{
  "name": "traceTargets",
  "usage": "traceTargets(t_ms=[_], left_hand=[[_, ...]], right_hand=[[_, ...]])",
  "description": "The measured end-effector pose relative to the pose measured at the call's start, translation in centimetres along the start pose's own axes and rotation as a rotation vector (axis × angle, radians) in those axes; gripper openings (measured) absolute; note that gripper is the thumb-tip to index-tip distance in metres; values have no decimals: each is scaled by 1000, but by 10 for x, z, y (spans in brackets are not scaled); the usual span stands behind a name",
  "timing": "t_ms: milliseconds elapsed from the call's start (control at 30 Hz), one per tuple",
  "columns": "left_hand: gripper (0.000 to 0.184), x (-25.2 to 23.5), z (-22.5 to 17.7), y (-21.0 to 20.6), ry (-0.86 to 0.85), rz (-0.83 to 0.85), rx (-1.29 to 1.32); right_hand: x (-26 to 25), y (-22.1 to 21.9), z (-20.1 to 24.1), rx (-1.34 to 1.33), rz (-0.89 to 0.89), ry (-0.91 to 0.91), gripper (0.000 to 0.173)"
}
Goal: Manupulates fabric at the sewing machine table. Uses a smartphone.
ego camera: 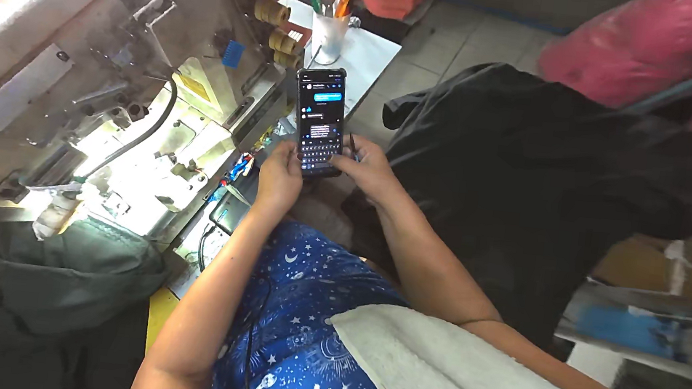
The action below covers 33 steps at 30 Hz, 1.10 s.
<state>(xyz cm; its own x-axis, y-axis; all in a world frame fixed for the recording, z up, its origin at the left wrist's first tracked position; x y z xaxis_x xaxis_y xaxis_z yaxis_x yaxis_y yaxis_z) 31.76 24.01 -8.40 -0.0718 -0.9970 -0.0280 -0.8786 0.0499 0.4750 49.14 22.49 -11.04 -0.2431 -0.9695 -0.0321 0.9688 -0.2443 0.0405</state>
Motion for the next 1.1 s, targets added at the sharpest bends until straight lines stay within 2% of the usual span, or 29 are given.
traceTargets(t_ms=[167,367,567,800,867,1067,1100], left_hand=[[25,1,1,0,-20,-11,-2],[25,3,-3,0,-40,-4,-18],[25,6,-1,-5,-7,22,-60],[27,7,-2,-3,-13,43,-156],[28,6,-2,-4,-12,57,-204],[28,4,6,-13,38,103,-305],[29,4,7,-14,42,104,-311]], right_hand=[[1,1,0,-14,-2,-11,25],[-1,7,0,-18,-94,-148,15],[-4,11,-12,-35,-198,-255,27],[-7,11,-15,-24,-157,-268,34],[-16,12,-9,-8,-172,-234,31],[-53,8,21,-20,-250,-149,65],[-58,6,22,6,-249,-127,64]])
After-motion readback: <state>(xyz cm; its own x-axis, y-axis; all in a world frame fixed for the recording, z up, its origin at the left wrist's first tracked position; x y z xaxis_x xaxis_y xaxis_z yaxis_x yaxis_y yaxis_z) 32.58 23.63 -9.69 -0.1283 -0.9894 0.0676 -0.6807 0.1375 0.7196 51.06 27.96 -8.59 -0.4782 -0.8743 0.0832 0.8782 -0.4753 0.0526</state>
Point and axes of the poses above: each hand's wrist, its own x-axis away from the middle knuckle, its own y-axis out of the back of the hand, z = x × y, the point moved 7 cm from there along -x, towards the middle knuckle, and after that the axes turned 12 degrees about -z, right-handed, at the moved point
